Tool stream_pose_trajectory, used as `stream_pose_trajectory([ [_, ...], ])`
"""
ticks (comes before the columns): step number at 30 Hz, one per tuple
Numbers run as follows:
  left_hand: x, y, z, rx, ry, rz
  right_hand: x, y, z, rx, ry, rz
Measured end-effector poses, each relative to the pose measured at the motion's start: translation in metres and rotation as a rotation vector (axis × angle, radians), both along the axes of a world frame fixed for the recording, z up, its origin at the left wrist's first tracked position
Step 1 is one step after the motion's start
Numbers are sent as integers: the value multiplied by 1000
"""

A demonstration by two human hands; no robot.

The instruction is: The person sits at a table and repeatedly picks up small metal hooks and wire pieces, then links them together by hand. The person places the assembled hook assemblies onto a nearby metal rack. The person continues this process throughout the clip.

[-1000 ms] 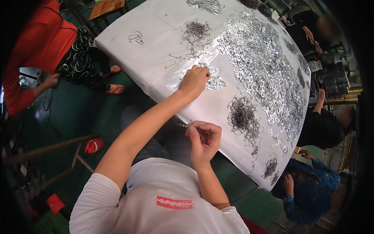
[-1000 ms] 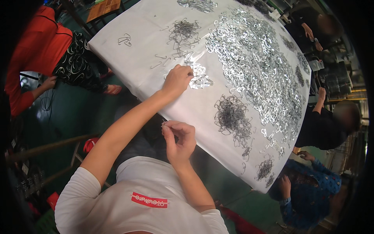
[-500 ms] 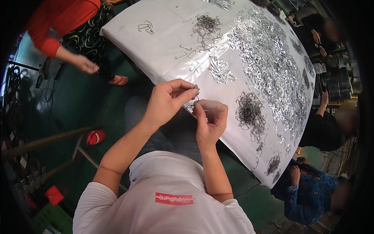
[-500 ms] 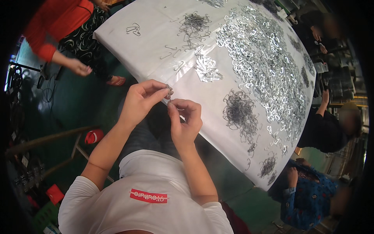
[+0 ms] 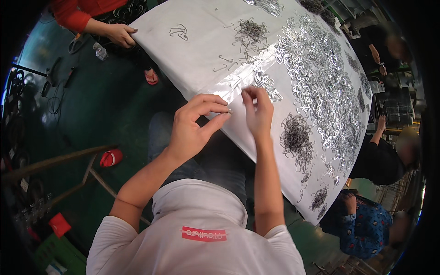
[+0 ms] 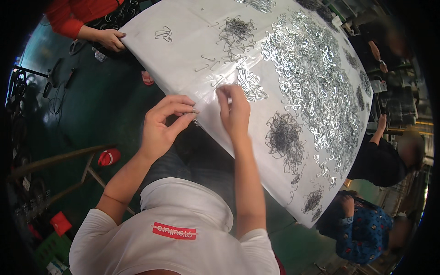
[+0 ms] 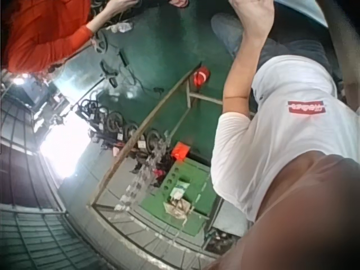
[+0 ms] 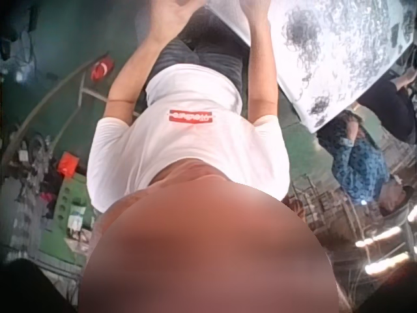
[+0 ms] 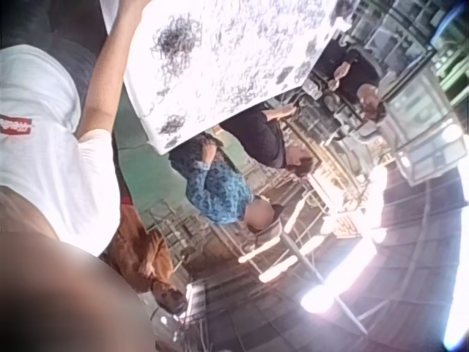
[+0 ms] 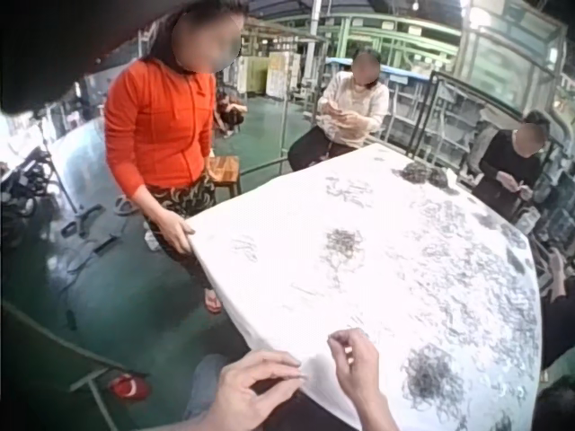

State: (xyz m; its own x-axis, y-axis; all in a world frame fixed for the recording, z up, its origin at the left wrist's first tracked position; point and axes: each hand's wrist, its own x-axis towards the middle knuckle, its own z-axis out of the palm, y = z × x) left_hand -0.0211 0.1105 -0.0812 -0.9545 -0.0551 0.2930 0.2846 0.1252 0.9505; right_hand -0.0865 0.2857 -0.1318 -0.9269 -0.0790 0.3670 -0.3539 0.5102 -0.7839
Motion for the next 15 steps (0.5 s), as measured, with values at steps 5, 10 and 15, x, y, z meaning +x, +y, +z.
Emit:
stream_pose_trajectory([
  [5,5,-4,8,-3,-51,21,-114,-3,-9,579,-58,222],
  [10,11,-6,14,-71,-16,13,-147,-16,-10,1044,-94,385],
  [15,14,-2,14,-64,-19,29,-111,-3,-3,730,-222,269],
])
